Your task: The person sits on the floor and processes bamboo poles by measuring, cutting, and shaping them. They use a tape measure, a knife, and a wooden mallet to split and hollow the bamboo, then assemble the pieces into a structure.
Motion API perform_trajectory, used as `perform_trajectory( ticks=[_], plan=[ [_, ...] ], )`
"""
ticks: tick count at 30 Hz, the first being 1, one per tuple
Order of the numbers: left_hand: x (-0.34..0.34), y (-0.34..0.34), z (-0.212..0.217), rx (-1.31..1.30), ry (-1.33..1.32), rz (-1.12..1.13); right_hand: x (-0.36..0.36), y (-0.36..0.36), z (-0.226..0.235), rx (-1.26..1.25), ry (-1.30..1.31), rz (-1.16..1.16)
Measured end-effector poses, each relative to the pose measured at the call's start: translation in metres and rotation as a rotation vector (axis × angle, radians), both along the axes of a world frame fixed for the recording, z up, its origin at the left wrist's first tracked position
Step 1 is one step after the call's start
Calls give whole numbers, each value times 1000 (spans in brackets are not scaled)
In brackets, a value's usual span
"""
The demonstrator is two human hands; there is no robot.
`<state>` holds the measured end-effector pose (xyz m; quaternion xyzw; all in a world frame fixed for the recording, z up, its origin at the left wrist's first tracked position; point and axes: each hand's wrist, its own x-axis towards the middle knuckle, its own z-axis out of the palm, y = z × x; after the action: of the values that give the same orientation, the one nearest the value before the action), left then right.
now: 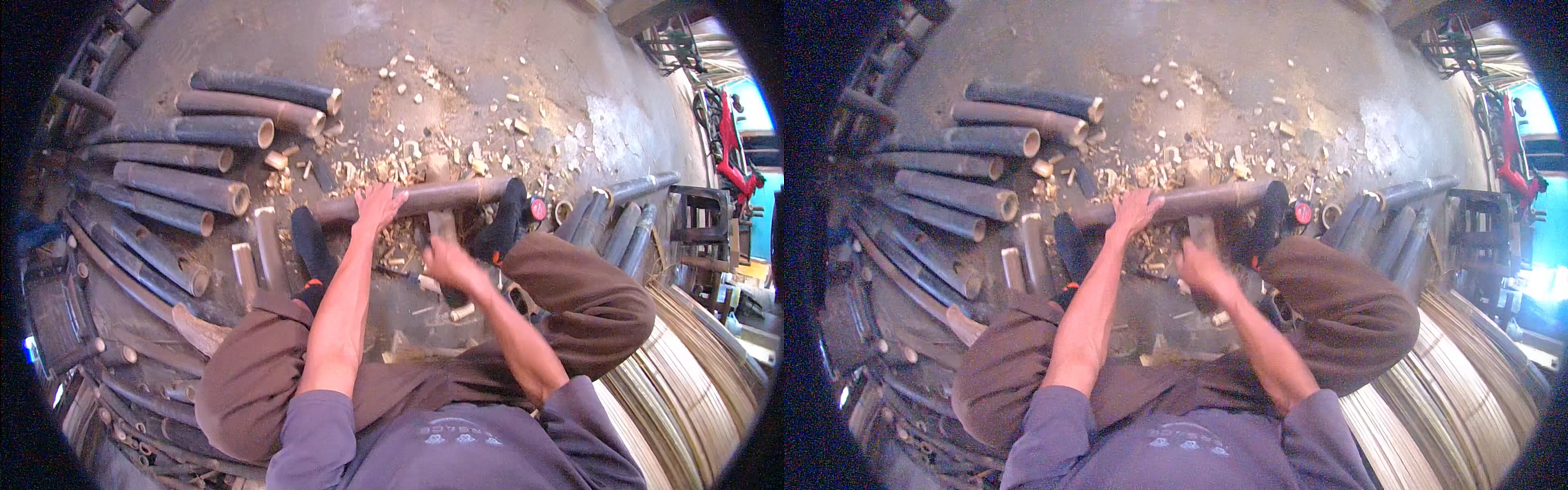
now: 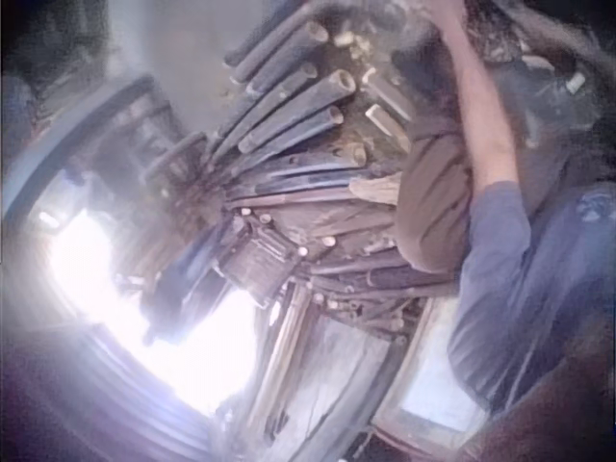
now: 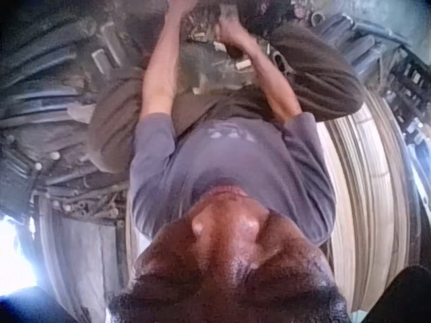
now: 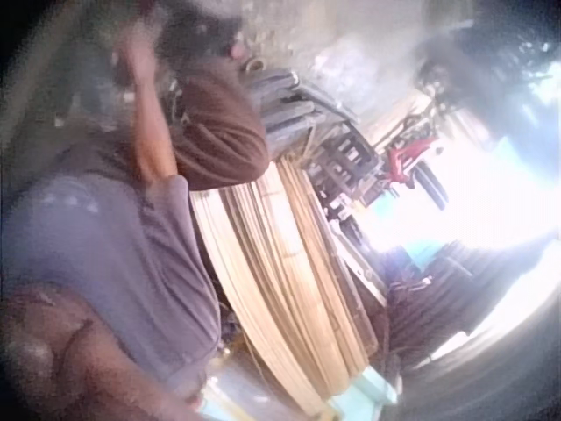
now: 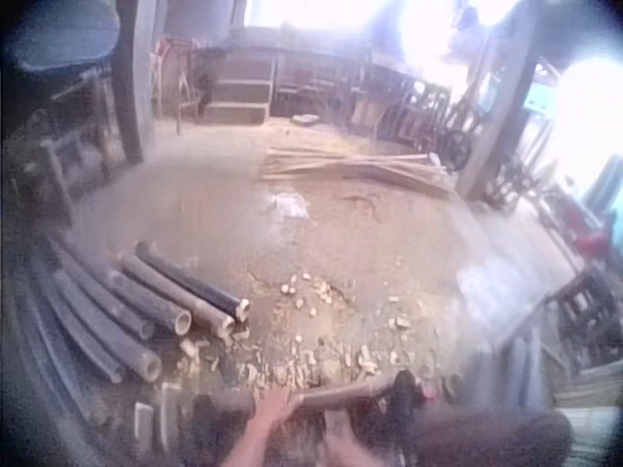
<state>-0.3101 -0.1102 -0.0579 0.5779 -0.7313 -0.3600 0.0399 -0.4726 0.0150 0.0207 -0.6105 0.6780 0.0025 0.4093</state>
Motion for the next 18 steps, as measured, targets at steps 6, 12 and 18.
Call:
perform_trajectory(
  ticks=[6, 12, 18],
  plan=[
    [71, -48, 11, 177, 160, -107, 26, 42, 67, -120, -70, -252],
    [203, -147, 206, -495, -318, -108, 37, 55, 59, -152, -244, -296],
    [301, -57, 277, -476, -162, -56, 33, 59, 13, -150, -309, -262]
  ],
)
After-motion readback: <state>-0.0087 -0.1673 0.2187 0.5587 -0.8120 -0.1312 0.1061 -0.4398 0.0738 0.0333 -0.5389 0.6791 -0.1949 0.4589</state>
